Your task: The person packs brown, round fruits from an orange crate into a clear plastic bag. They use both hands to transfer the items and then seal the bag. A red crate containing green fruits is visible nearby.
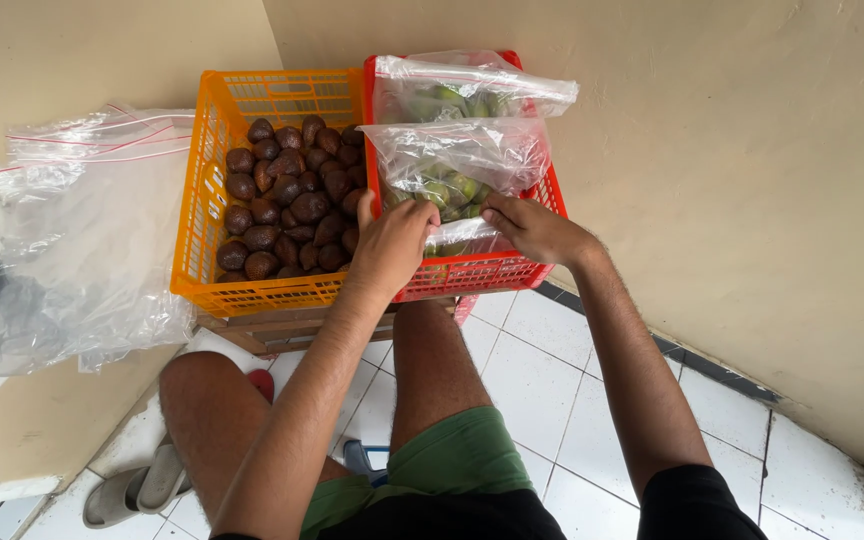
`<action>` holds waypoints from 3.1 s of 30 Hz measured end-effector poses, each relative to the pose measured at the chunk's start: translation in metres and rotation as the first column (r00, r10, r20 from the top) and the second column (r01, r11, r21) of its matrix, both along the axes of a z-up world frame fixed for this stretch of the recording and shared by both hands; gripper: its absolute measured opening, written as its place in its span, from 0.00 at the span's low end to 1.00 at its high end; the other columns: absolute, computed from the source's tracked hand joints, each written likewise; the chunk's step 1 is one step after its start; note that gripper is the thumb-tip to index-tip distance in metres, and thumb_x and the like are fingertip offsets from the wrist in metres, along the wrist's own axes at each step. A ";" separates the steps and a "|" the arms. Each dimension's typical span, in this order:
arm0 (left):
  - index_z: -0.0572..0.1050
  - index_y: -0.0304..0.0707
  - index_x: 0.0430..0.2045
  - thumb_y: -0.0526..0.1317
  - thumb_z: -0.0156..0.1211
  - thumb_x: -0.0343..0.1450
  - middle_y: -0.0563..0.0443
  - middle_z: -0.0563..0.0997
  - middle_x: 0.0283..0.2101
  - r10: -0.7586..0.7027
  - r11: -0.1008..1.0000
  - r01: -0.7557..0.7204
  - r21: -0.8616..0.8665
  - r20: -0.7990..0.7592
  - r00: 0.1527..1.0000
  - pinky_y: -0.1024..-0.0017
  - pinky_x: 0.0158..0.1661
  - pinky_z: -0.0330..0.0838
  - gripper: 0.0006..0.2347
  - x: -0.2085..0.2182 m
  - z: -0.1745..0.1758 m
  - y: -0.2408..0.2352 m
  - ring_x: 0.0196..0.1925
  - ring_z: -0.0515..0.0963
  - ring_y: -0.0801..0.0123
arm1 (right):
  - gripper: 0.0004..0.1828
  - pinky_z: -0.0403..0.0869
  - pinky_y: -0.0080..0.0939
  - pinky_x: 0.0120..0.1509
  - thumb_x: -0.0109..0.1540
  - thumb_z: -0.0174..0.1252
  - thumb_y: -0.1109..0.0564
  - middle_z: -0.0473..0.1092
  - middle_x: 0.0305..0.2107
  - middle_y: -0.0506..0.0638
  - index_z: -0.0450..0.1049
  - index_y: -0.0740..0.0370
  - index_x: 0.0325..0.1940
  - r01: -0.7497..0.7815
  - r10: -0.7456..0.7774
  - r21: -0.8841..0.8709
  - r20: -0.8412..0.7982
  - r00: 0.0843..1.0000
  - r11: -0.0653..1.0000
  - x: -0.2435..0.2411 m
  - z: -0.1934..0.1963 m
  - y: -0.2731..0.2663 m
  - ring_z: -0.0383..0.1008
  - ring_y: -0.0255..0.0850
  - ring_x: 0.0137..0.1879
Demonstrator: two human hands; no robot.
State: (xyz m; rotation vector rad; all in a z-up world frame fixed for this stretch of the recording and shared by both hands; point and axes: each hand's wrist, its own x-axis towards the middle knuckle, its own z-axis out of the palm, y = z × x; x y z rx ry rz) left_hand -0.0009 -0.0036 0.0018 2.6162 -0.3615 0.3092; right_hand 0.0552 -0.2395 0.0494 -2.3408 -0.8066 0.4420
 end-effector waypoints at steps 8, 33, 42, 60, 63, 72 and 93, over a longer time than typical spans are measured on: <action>0.79 0.40 0.38 0.35 0.59 0.73 0.41 0.81 0.39 0.181 0.958 -0.183 0.220 0.027 0.983 0.57 0.48 0.74 0.04 -0.001 0.005 -0.030 0.42 0.84 0.54 | 0.22 0.68 0.69 0.65 0.73 0.39 0.52 0.73 0.53 0.71 0.69 0.65 0.65 -0.004 0.004 0.014 0.052 0.999 1.000 0.000 0.006 0.000 0.70 0.70 0.61; 0.80 0.41 0.29 0.51 0.40 0.71 0.37 0.84 0.33 0.126 0.992 -0.114 0.061 -0.242 0.962 0.53 0.44 0.80 0.19 0.011 -0.017 -0.037 0.41 0.86 0.44 | 0.22 0.67 0.66 0.69 0.74 0.41 0.48 0.73 0.54 0.63 0.73 0.58 0.64 0.073 -0.043 -0.157 0.186 0.982 0.985 0.007 -0.020 0.008 0.68 0.63 0.66; 0.84 0.37 0.28 0.47 0.39 0.69 0.38 0.86 0.32 0.165 0.986 -0.151 0.068 -0.307 0.937 0.54 0.46 0.80 0.20 0.010 -0.004 -0.036 0.42 0.86 0.46 | 0.19 0.65 0.51 0.69 0.71 0.40 0.36 0.63 0.57 0.47 0.72 0.39 0.56 0.361 -0.183 -0.388 0.425 0.887 0.848 0.002 -0.038 0.015 0.56 0.48 0.70; 0.84 0.34 0.28 0.45 0.39 0.69 0.38 0.86 0.33 0.175 0.984 -0.156 0.089 -0.283 0.943 0.56 0.45 0.80 0.21 0.013 -0.010 -0.039 0.42 0.87 0.48 | 0.37 0.53 0.52 0.72 0.74 0.20 0.39 0.81 0.31 0.53 0.77 0.47 0.37 0.528 -0.202 -0.467 0.583 0.787 0.709 -0.025 -0.044 0.030 0.83 0.42 0.44; 0.83 0.34 0.30 0.44 0.38 0.69 0.36 0.86 0.33 0.145 0.988 -0.121 0.097 -0.296 0.944 0.54 0.45 0.80 0.20 0.013 -0.010 -0.038 0.42 0.86 0.45 | 0.36 0.47 0.55 0.77 0.73 0.20 0.42 0.81 0.35 0.57 0.79 0.49 0.43 0.407 -0.158 -0.566 0.437 0.886 0.717 -0.022 -0.030 0.031 0.83 0.47 0.51; 0.72 0.39 0.43 0.47 0.38 0.71 0.41 0.83 0.36 0.175 0.980 -0.153 0.130 -0.174 0.969 0.51 0.41 0.80 0.16 0.002 -0.003 -0.038 0.39 0.86 0.45 | 0.33 0.55 0.54 0.78 0.74 0.21 0.37 0.73 0.56 0.52 0.74 0.43 0.57 0.406 -0.132 -0.546 0.472 0.872 0.733 -0.005 -0.050 0.019 0.73 0.48 0.66; 0.73 0.41 0.34 0.34 0.50 0.75 0.52 0.78 0.38 0.275 0.928 -0.128 -0.349 0.412 0.868 0.66 0.44 0.68 0.04 -0.095 0.048 0.165 0.42 0.76 0.60 | 0.30 0.70 0.58 0.62 0.74 0.28 0.40 0.74 0.57 0.48 0.71 0.41 0.70 0.366 -0.123 -0.293 0.609 0.784 0.883 -0.024 -0.039 0.017 0.74 0.54 0.61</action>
